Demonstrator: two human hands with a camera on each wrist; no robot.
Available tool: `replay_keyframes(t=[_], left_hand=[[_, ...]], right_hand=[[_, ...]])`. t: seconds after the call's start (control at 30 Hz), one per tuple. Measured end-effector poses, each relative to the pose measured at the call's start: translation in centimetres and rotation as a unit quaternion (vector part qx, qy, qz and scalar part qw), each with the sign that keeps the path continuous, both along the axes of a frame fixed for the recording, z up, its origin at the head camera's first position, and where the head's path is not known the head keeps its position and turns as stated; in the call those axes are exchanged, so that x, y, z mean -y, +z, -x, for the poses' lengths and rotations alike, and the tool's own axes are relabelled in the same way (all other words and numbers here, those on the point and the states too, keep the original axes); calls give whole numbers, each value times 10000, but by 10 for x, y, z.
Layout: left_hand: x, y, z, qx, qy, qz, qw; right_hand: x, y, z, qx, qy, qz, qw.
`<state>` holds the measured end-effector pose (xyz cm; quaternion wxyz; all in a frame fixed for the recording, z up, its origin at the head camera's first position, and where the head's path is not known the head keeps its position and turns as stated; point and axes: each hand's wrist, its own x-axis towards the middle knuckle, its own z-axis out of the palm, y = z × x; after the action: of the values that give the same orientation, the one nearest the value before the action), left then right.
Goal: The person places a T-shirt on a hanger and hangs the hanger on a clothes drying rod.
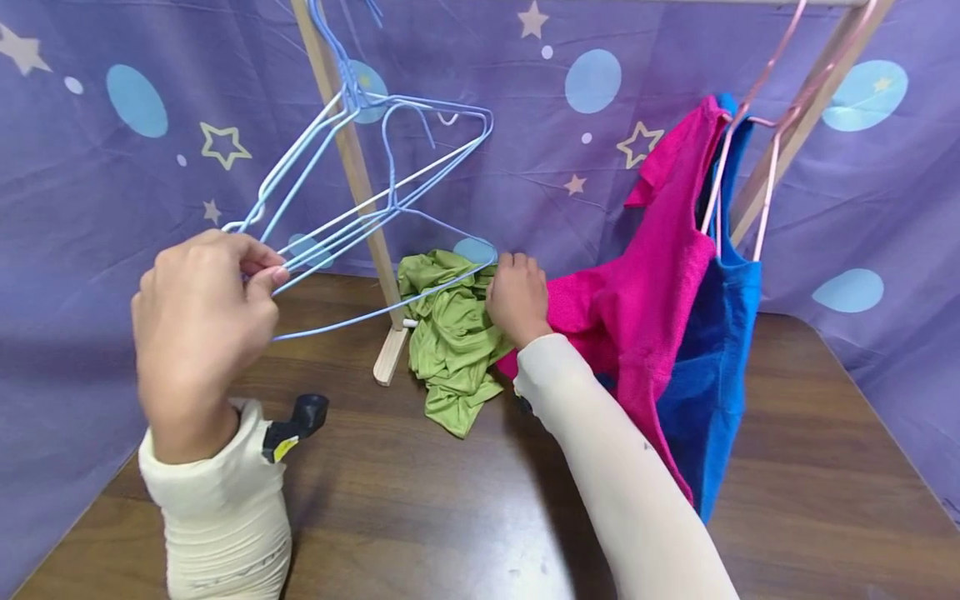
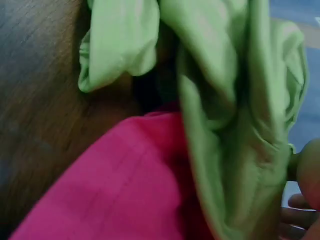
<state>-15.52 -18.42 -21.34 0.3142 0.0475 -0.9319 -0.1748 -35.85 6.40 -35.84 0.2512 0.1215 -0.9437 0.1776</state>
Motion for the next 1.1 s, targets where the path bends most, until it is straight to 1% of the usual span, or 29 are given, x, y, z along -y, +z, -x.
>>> replay_keyframes(t=[0.1,0.17,0.27,0.37,0.5,0.6,0.7,0.8,0.9,1.0,1.1], left_hand=[[1,1,-1,-27,12,-26,10000],[1,1,-2,-57,-4,-36,10000],[1,1,-1,-79,-51,-11,10000],[1,1,0,-61,-60,25,10000],[3,1,1,-12,-24,14,10000],[3,1,1,10,-16,9,10000],[2,1,0,-14,-22,23,10000],[2,1,0,-55,-25,33,10000],[2,2,0,-91,-15,18,10000],[2,2,-2,-133,4,-6,9999],[2,2,-3,-189,9,-32,9998]], right_hand=[[5,-2,5,256,92,70,9996],[6,-3,8,473,101,269,9985],[6,-4,11,943,104,570,9939],[6,-8,14,1226,160,533,9909],[6,-13,17,1126,344,334,9925],[6,-13,17,1059,401,437,9926],[6,-8,16,1029,433,578,9921],[5,-1,17,991,340,593,9927],[3,5,19,1052,218,640,9921],[-1,13,20,1067,197,881,9902],[-4,20,21,939,249,1190,9881]])
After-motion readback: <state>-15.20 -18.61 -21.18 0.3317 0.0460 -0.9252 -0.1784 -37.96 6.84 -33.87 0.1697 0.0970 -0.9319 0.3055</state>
